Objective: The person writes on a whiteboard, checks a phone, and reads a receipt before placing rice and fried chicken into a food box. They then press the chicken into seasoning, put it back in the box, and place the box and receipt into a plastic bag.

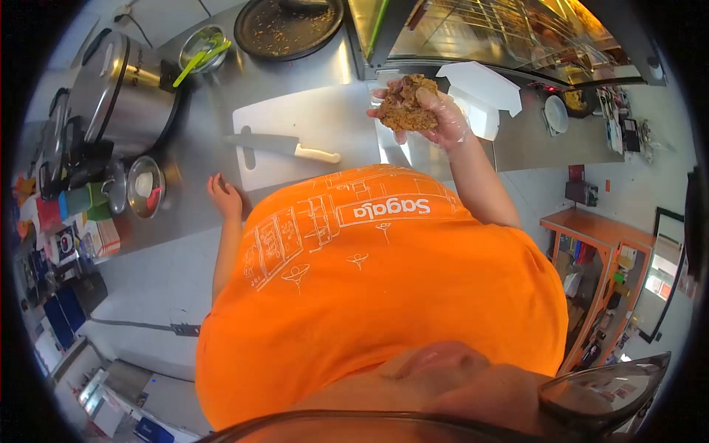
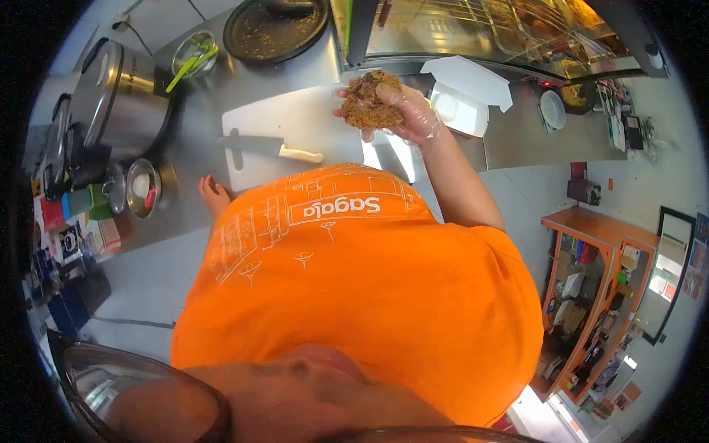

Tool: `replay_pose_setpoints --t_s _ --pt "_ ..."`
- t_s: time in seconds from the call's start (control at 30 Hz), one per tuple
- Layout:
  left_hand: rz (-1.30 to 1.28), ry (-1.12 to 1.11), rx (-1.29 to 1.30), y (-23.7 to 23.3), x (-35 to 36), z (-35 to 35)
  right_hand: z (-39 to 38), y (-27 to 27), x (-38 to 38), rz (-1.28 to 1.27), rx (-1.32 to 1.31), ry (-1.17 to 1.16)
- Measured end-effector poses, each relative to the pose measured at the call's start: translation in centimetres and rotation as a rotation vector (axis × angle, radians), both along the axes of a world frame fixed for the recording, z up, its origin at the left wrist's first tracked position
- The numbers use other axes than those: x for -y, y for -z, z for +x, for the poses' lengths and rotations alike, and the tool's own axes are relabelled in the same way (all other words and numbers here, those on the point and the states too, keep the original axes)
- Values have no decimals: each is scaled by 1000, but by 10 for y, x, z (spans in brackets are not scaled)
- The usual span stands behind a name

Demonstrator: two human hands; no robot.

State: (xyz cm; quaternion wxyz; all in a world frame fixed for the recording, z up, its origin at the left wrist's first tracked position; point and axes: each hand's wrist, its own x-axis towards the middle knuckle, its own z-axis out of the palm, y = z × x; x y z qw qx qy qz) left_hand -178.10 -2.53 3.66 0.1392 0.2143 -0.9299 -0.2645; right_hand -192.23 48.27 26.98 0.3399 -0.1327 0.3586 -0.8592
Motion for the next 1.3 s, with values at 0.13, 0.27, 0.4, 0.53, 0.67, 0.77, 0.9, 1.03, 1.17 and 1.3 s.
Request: replay_pose_setpoints --t_s 0.13,0.27,0.4,0.53,0.67,0.77,0.9,1.03,1.17,1.3 --pt "18 -22 22 -4 -6 2 2 -20 26 -75 -22 -88" --pt "-71 3 -29 2 -13 4 3 -43 52 -161 12 -114" --pt "-111 -39 -35 -5 -29 5 2 -63 74 -177 -14 -126" --pt "-169 -91 -47 -1 -29 2 -6 -67 105 -219 77 -165" --pt "-192 -104 -41 -9 -33 1 -16 -68 126 -308 147 -214" --pt "-220 -99 -66 -15 -46 2 -20 -71 123 -336 164 -243" --pt "-229 -91 -50 -16 -48 2 -23 -76 129 -315 149 -235" --pt "-221 -97 -41 -15 -46 3 -25 -77 132 -341 195 -258" --pt "-221 -95 -43 -18 -48 2 -24 -80 131 -331 233 -254" --pt "-210 -96 -55 -16 -47 1 -25 -77 132 -331 229 -226"
